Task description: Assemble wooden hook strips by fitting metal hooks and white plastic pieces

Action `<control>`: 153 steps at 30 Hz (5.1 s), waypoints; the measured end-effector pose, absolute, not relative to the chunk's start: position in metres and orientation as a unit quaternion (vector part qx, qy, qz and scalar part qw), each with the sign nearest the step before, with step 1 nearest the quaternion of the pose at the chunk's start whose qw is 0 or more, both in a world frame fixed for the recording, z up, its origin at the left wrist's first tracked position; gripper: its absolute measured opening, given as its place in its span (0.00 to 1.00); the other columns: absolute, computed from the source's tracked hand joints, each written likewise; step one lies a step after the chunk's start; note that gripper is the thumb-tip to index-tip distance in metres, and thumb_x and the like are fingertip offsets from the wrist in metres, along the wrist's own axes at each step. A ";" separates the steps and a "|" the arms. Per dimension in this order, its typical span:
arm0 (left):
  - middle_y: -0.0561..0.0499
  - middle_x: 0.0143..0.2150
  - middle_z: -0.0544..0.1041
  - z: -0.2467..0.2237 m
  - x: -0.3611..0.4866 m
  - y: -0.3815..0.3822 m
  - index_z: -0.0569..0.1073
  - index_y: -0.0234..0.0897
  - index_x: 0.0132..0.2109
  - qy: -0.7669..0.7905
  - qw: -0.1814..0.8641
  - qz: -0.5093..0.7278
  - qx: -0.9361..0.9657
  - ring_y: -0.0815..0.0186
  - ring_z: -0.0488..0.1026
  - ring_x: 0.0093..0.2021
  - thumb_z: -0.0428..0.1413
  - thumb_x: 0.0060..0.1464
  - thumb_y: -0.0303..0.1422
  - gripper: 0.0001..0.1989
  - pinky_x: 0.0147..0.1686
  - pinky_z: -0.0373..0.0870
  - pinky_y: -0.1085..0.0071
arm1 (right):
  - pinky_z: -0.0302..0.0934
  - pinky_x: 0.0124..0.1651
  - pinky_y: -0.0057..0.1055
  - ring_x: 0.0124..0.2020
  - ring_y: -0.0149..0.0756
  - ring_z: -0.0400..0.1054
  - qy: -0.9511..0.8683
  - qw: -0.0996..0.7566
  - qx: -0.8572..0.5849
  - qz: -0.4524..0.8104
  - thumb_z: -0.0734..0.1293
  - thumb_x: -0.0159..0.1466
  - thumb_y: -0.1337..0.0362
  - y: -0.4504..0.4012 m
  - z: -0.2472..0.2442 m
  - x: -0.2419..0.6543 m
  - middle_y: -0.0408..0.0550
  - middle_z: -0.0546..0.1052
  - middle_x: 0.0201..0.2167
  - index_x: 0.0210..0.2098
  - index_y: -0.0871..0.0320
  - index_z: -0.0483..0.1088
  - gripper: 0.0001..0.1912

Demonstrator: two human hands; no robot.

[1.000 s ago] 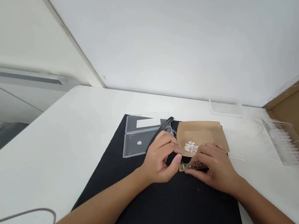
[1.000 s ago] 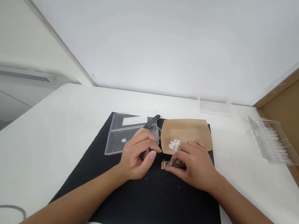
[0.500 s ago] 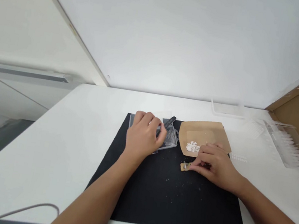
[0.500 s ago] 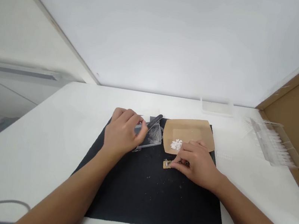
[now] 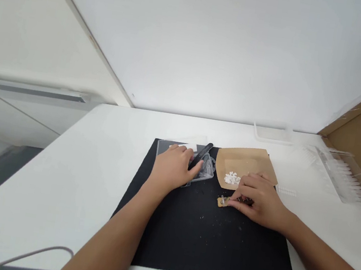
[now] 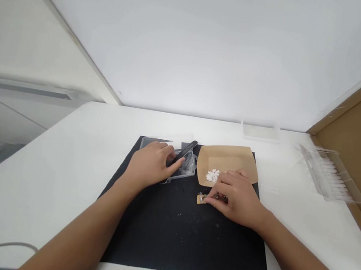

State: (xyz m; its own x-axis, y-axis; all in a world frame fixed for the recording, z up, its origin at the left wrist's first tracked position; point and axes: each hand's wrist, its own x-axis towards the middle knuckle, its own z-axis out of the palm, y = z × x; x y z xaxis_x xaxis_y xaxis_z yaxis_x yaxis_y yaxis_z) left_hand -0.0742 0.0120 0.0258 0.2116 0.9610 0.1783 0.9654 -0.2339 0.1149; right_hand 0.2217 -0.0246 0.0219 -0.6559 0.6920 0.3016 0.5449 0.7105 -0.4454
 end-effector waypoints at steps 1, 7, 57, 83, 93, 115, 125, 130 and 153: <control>0.43 0.38 0.79 0.027 -0.074 0.011 0.74 0.38 0.40 -0.620 -0.003 -0.095 -0.779 0.52 0.75 0.42 0.54 0.67 0.48 0.18 0.31 0.63 0.65 | 0.50 0.45 0.38 0.35 0.34 0.67 -0.898 0.227 -0.345 0.154 0.73 0.71 0.54 -0.025 0.022 0.222 0.42 0.75 0.30 0.35 0.52 0.79 0.10; 0.42 0.44 0.77 0.031 -0.079 0.011 0.73 0.39 0.51 -0.568 -0.005 -0.078 -0.819 0.51 0.75 0.44 0.56 0.65 0.43 0.14 0.32 0.65 0.65 | 0.50 0.45 0.38 0.34 0.34 0.67 -0.906 0.219 -0.336 0.136 0.71 0.72 0.53 -0.024 0.024 0.222 0.42 0.75 0.30 0.37 0.52 0.77 0.11; 0.50 0.45 0.83 0.038 -0.068 0.006 0.80 0.43 0.50 -0.447 -0.148 -0.297 -0.831 0.62 0.76 0.44 0.56 0.72 0.36 0.08 0.55 0.60 0.58 | 0.47 0.38 0.38 0.28 0.32 0.62 -0.876 0.366 -0.312 0.033 0.71 0.68 0.66 -0.018 0.025 0.226 0.38 0.69 0.24 0.31 0.55 0.68 0.11; 0.45 0.35 0.86 0.023 -0.008 -0.029 0.82 0.33 0.33 -0.399 -0.645 -0.409 -0.508 0.65 0.82 0.34 0.76 0.46 0.40 0.17 0.37 0.78 0.70 | 0.66 0.38 0.33 0.35 0.33 0.78 -0.868 0.426 -0.256 -0.014 0.77 0.67 0.64 -0.025 0.018 0.221 0.43 0.83 0.36 0.47 0.53 0.77 0.10; 0.48 0.33 0.83 0.019 -0.010 -0.024 0.85 0.36 0.38 -0.416 -0.513 -0.387 -0.643 0.66 0.76 0.32 0.65 0.62 0.43 0.14 0.34 0.71 0.70 | 0.67 0.38 0.33 0.35 0.34 0.76 -0.865 0.412 -0.285 -0.003 0.75 0.67 0.69 -0.025 0.020 0.223 0.44 0.82 0.35 0.44 0.54 0.76 0.08; 0.38 0.36 0.79 0.008 -0.049 -0.004 0.78 0.37 0.35 -0.660 0.037 -0.153 -0.734 0.45 0.69 0.49 0.57 0.67 0.40 0.14 0.35 0.69 0.63 | 0.61 0.35 0.33 0.31 0.34 0.68 -0.800 0.400 -0.442 0.064 0.65 0.75 0.62 -0.011 0.020 0.231 0.42 0.73 0.30 0.37 0.54 0.67 0.09; 0.45 0.38 0.80 0.019 -0.042 -0.008 0.81 0.37 0.45 -0.572 -0.016 -0.341 -0.746 0.56 0.74 0.43 0.56 0.70 0.36 0.10 0.40 0.71 0.63 | 0.59 0.31 0.32 0.30 0.34 0.71 -0.804 0.337 -0.489 0.032 0.64 0.76 0.59 -0.016 0.019 0.228 0.41 0.77 0.31 0.36 0.53 0.66 0.11; 0.47 0.37 0.76 0.013 -0.021 -0.018 0.83 0.38 0.49 -0.442 -0.125 -0.440 -0.771 0.64 0.75 0.37 0.55 0.72 0.35 0.12 0.39 0.73 0.68 | 0.59 0.33 0.33 0.30 0.36 0.71 -0.807 0.360 -0.467 -0.029 0.65 0.75 0.60 -0.015 0.018 0.224 0.43 0.78 0.31 0.35 0.53 0.67 0.11; 0.48 0.45 0.86 0.014 -0.001 -0.032 0.83 0.41 0.50 -0.439 -0.317 -0.428 -0.724 0.60 0.82 0.44 0.57 0.69 0.36 0.11 0.48 0.74 0.67 | 0.59 0.35 0.35 0.31 0.36 0.71 -0.795 0.378 -0.448 -0.157 0.68 0.74 0.65 -0.015 0.013 0.216 0.45 0.80 0.33 0.36 0.54 0.68 0.09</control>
State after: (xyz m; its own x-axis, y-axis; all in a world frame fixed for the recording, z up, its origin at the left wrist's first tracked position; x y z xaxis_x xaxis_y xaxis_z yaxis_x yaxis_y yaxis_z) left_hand -0.0009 -0.0318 0.0142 0.2495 0.9060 0.3419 0.3645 -0.4150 0.8336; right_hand 0.2157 -0.0150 0.0130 -0.3139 0.5936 0.7410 0.8303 0.5501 -0.0890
